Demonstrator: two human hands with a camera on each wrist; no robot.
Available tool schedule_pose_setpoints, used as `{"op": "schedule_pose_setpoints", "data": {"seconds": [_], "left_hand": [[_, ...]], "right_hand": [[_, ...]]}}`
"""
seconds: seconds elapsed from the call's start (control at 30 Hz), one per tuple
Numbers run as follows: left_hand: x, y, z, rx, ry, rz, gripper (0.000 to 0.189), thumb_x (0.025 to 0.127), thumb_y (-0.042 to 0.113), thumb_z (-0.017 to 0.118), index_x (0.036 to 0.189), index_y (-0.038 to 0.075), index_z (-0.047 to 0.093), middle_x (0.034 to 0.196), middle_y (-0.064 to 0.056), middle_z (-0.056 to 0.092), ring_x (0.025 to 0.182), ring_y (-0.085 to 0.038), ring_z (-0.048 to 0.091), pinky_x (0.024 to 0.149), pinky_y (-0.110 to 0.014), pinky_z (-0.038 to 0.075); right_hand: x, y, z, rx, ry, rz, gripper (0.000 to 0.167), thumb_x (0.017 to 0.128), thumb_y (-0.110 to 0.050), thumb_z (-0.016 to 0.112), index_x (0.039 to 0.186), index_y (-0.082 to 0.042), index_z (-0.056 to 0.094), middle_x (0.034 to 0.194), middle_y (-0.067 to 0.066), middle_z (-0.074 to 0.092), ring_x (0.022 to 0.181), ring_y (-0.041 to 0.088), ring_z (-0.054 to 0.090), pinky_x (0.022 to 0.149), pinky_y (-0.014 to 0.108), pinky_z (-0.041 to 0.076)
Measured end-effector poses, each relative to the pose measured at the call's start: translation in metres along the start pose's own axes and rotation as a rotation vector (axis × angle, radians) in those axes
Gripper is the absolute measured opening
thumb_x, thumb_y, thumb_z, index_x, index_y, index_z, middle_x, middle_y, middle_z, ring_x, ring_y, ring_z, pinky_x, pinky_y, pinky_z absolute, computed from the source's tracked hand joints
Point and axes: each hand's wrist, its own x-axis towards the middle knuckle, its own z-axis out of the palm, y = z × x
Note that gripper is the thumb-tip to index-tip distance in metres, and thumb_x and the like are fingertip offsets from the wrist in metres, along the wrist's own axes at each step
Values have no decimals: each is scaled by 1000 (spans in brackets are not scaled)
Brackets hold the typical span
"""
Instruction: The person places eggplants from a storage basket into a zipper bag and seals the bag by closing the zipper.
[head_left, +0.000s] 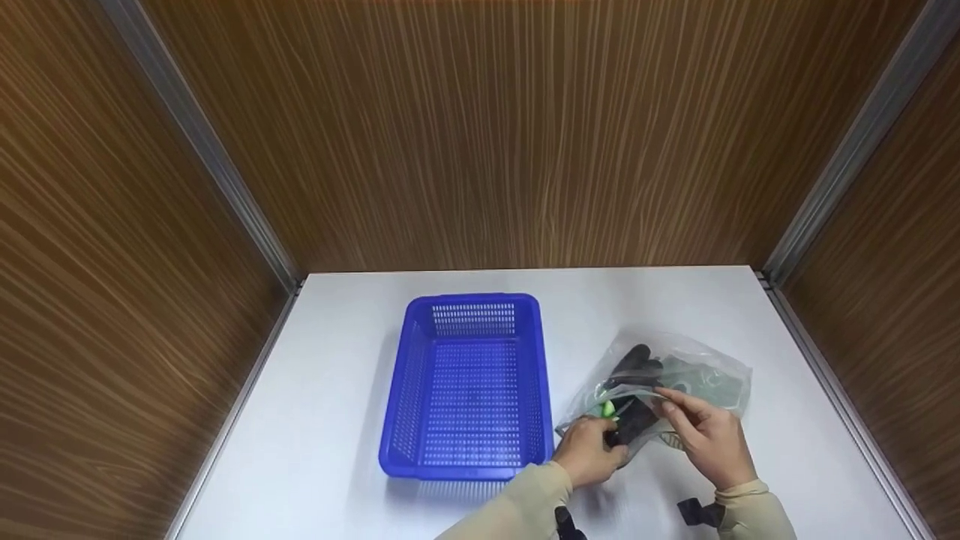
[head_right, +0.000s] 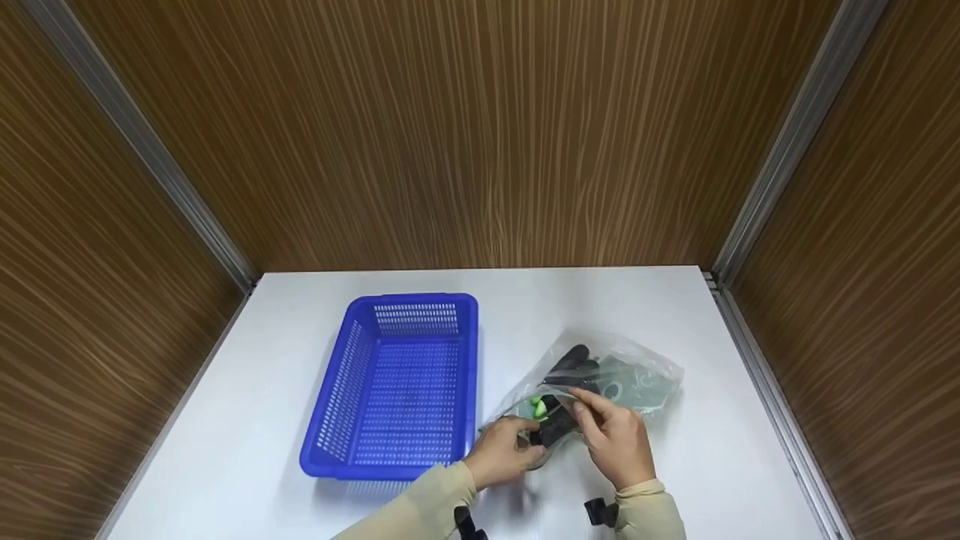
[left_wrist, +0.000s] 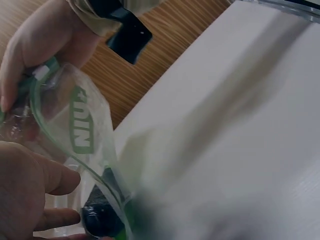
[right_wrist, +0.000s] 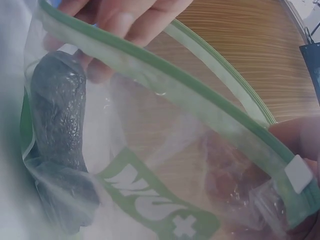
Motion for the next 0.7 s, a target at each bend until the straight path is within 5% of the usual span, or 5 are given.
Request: {"op": "schedule_pose_setpoints", "data": {"seconds": [0.23, 0.47, 0.7], "left_hand": [[-2, 9, -36, -174, -44, 19, 20, 86, 23, 68, 100, 9, 72, 87, 8, 66, 77, 1, 56, 72, -17, 47], [7, 4, -74, -387, 59, -70, 29, 98, 30, 52, 91, 9, 69, 78, 2, 65, 69, -10, 61, 61, -24, 49], [10, -9, -87, -446, 116, -95, 32, 100, 31, 49, 91, 7, 67, 79, -3, 65, 69, -16, 64, 59, -24, 49]], "right_hand": [[5, -1, -6, -40, 14, -30, 20, 92, -9, 64, 111, -7, 72, 92, 3, 74, 80, 0, 67, 66, 9, 48], [9, 0, -12, -79, 30, -34, 20, 92, -10, 64, 110, -9, 73, 92, 2, 74, 80, -3, 65, 65, 9, 47], [11, 0, -16, -87, 57, -47, 19, 91, -8, 65, 108, -9, 73, 93, 5, 73, 78, -3, 64, 61, 9, 45]]}}
